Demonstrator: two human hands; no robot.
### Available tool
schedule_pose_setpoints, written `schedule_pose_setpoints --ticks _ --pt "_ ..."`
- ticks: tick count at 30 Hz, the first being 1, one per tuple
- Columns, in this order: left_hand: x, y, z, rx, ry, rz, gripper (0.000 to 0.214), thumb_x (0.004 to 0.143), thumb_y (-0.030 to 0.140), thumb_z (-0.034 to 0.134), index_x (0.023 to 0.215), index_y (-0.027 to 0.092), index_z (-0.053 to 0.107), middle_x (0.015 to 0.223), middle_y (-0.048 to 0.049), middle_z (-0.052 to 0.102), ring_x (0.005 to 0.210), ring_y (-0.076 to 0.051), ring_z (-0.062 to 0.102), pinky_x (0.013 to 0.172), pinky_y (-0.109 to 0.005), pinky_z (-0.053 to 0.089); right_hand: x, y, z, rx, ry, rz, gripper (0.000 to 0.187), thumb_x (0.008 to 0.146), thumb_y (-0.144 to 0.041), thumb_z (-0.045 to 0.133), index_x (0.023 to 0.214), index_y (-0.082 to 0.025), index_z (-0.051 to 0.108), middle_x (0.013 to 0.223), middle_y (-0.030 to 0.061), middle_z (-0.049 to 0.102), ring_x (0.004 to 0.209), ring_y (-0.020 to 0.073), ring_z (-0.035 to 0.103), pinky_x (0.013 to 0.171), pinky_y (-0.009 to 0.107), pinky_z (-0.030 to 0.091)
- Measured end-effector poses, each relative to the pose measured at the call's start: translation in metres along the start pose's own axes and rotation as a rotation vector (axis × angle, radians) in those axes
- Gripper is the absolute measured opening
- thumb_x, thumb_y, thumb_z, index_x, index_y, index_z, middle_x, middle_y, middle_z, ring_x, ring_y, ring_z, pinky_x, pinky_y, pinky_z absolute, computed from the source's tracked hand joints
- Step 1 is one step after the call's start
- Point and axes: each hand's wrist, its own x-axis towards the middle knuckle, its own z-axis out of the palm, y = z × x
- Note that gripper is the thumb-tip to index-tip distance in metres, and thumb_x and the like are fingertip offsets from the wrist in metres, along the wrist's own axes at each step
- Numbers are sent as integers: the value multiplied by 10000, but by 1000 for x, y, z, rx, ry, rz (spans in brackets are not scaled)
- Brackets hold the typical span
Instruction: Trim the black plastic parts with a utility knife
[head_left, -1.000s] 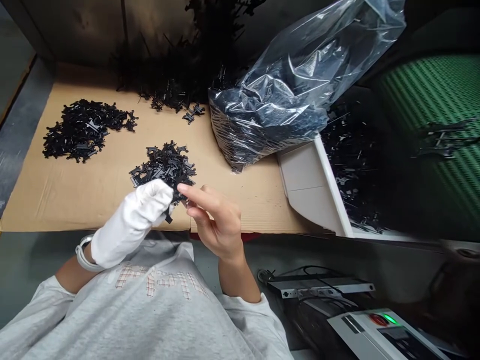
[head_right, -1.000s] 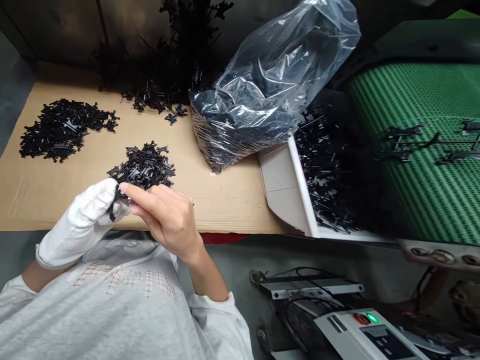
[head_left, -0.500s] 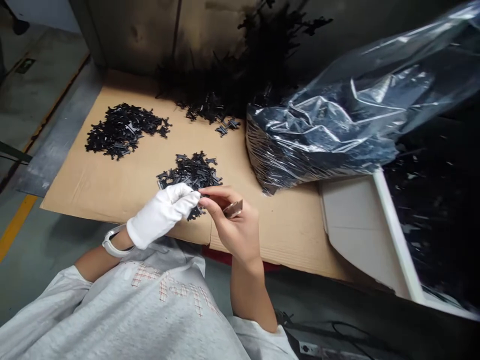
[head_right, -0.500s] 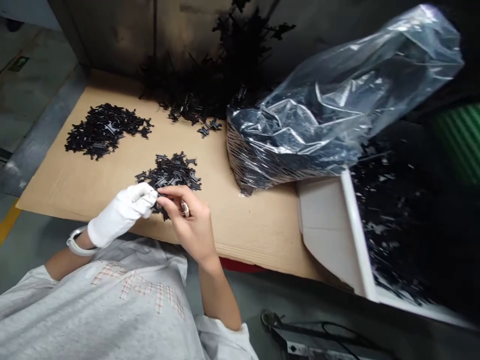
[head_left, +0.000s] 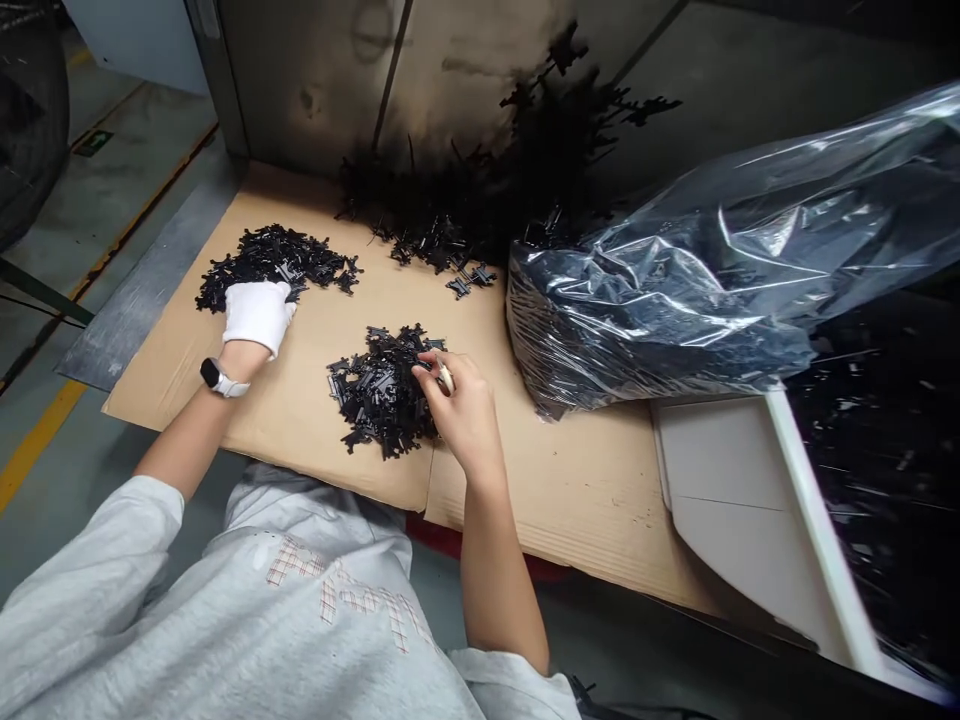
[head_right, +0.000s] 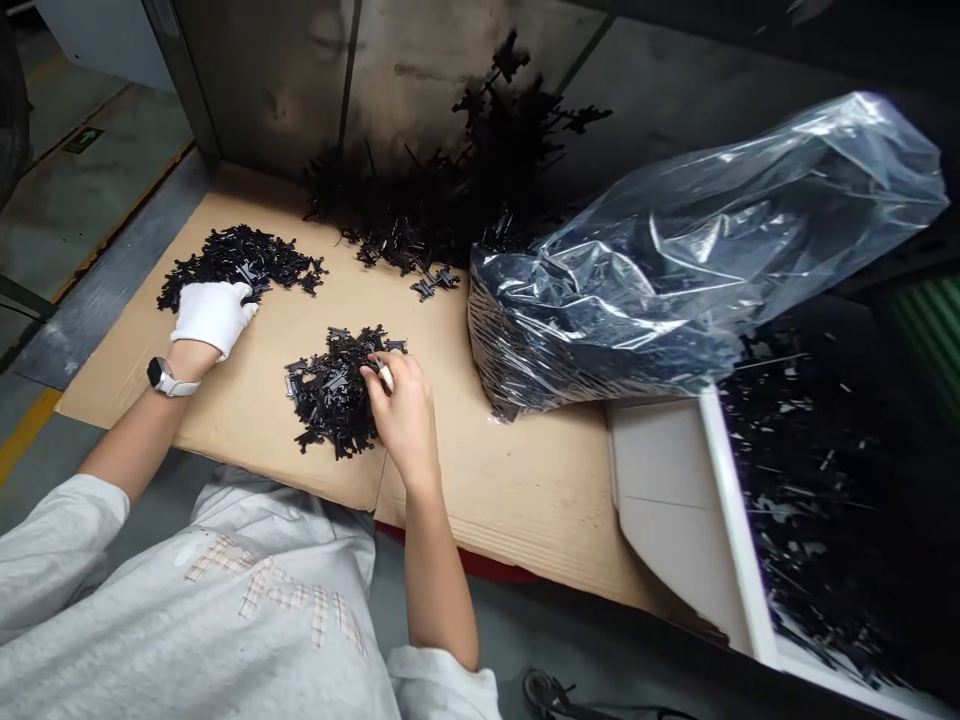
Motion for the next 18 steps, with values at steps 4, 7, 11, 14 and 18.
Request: schedule_pose_setpoints --ticks 4,7,11,14,18 --pt "8 1 2 -5 -3 47 382 915 298 452 1081 96 731 1093 -218 745 1042 -370 648 904 -461 403 -9 -2 -11 -6 34 -16 257 934 -426 604 968 -205 731 961 110 729 904 264 674 863 425 535" --pt "4 2 -6 7 55 52 384 930 288 410 1049 95 720 1087 -225 739 1059 -382 645 911 -478 403 -15 -10 -22 8 53 -22 247 946 -410 599 954 -200 729 942 101 731 885 249 675 838 403 541" --pt "-27 19 -27 -202 255 123 291 901 255 416 924 161 690 937 -137 736 898 -279 655 841 -403 431 -23 -33 -28 125 40 -48 222 968 -391 608 1004 -208 729 931 68 729 847 211 671 804 363 536" --pt "-62 44 -38 -512 253 368 117 784 227 501 741 204 607 696 -35 638 637 -172 554 715 -328 432 -24 -54 -25 256 -9 -125 226 972 -360 634 1130 -219 713 901 28 696 755 164 626 761 333 522" --pt "-97 71 -44 -696 229 516 113 746 233 514 635 228 496 575 25 501 549 -132 451 625 -300 379 -22 -68 -21 373 -69 -206 128 972 -266 644 1063 -217 720 959 29 703 779 139 624 759 304 514"
